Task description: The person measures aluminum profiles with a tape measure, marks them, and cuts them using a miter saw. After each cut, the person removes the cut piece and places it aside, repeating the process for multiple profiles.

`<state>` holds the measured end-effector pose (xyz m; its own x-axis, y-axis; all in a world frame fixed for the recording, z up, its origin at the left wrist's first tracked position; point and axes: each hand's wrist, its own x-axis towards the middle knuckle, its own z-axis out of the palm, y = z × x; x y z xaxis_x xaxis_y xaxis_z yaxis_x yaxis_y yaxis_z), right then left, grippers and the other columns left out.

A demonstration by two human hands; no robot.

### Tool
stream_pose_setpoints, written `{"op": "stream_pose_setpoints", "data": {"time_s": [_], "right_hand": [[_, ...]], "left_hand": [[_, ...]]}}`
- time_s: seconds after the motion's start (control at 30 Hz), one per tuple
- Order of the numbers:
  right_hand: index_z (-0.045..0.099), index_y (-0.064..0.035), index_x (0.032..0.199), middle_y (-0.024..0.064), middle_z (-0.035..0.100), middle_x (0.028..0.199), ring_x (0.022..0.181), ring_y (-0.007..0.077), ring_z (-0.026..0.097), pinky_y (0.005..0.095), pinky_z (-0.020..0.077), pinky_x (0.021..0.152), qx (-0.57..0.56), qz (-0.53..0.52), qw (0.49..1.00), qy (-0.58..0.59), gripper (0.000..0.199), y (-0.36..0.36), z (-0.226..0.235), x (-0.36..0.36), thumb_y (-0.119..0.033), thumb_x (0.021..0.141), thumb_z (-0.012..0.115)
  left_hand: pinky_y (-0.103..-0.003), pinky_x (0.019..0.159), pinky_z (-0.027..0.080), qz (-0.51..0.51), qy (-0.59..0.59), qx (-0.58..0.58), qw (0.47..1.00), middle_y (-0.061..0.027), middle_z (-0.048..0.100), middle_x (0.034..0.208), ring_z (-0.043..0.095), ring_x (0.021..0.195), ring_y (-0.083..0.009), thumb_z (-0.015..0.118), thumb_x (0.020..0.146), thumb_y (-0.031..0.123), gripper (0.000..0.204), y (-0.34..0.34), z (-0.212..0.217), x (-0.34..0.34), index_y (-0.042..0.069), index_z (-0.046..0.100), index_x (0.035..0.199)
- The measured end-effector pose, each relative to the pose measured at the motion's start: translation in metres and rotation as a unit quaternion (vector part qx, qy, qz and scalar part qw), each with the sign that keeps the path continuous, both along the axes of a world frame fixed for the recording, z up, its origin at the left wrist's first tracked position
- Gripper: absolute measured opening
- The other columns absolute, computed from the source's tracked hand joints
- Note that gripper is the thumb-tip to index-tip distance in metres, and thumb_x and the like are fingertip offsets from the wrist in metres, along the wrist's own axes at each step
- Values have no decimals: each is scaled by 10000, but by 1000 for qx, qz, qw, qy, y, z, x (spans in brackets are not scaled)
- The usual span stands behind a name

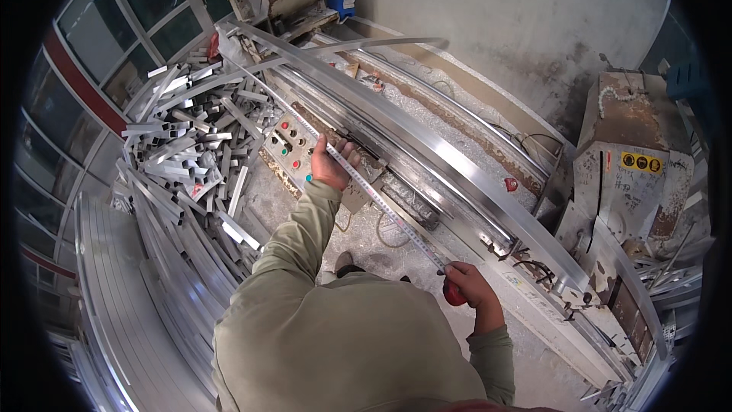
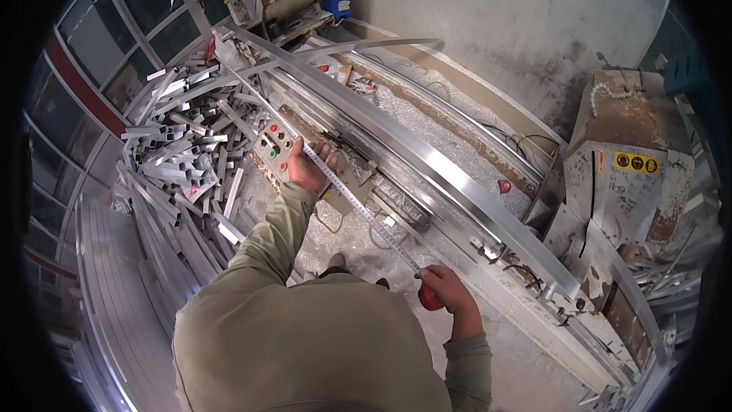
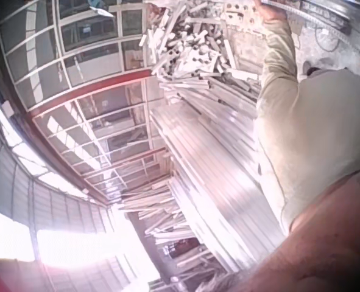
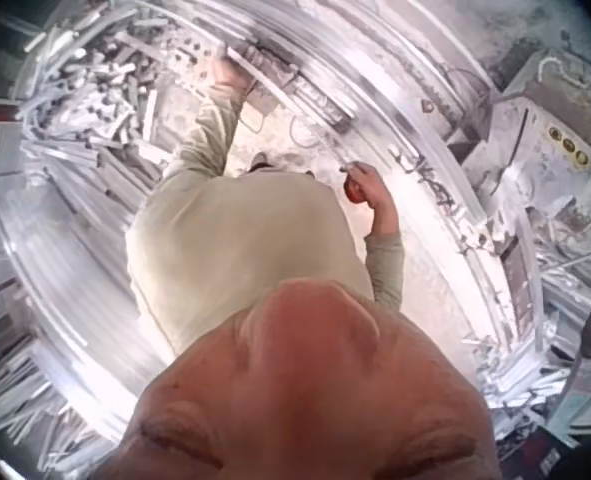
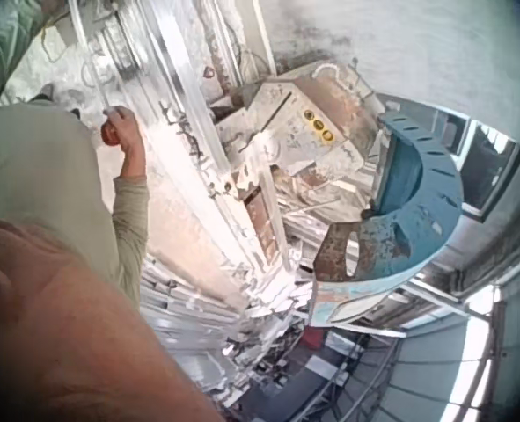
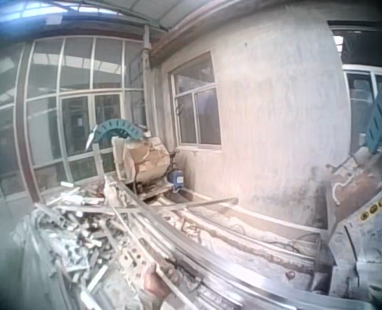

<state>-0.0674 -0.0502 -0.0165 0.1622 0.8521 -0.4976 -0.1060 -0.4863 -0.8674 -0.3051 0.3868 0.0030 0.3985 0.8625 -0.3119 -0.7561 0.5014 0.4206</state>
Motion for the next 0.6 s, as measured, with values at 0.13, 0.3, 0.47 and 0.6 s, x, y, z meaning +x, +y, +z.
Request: {"op": "stream_pose_setpoints", "data": {"time_s": [0.13, 0.3, 0.47, 0.6], "right_hand": [[772, 2, 1170, 24, 719, 940, 873, 125, 622, 313, 514, 823, -41, 7, 999, 11, 414, 60, 1, -30, -388, 1079, 670], [741, -10, 1199, 9, 724, 927, 823, 110, 636, 296, 521, 763, -65, 24, 997, 34, 394, 159, 4, -87, -382, 1091, 666], [734, -7, 1259, 15, 713, 944, 853, 113, 638, 296, 521, 806, -71, 76, 994, 37, 395, 263, -5, -146, -358, 1089, 670], [713, 1, 1296, 19, 708, 994, 881, 108, 636, 291, 522, 814, -39, 95, 994, 38, 424, 333, -3, -181, -364, 1083, 683]], "left_hand": [[-572, 974, 508, 0, 45, -54, 998, -82, 637, 1243, 613, 1191, -276, 644, 1037, 576, 470, 20, 7, -32, 118, 599, 1133], [-575, 927, 547, -46, 48, -62, 996, -73, 678, 1228, 674, 1102, -274, 694, 1024, 573, 453, 64, -25, -102, 164, 596, 1191], [-597, 1094, 495, -126, 71, -35, 989, -143, 654, 1426, 626, 1308, -342, 710, 1021, 586, 612, 57, -15, -160, 116, 602, 1397], [-556, 1151, 458, -341, 193, 3, 920, -178, 587, 1508, 583, 1390, -367, 747, 1028, 507, 781, 43, -17, -216, 4, 493, 1567]]}}
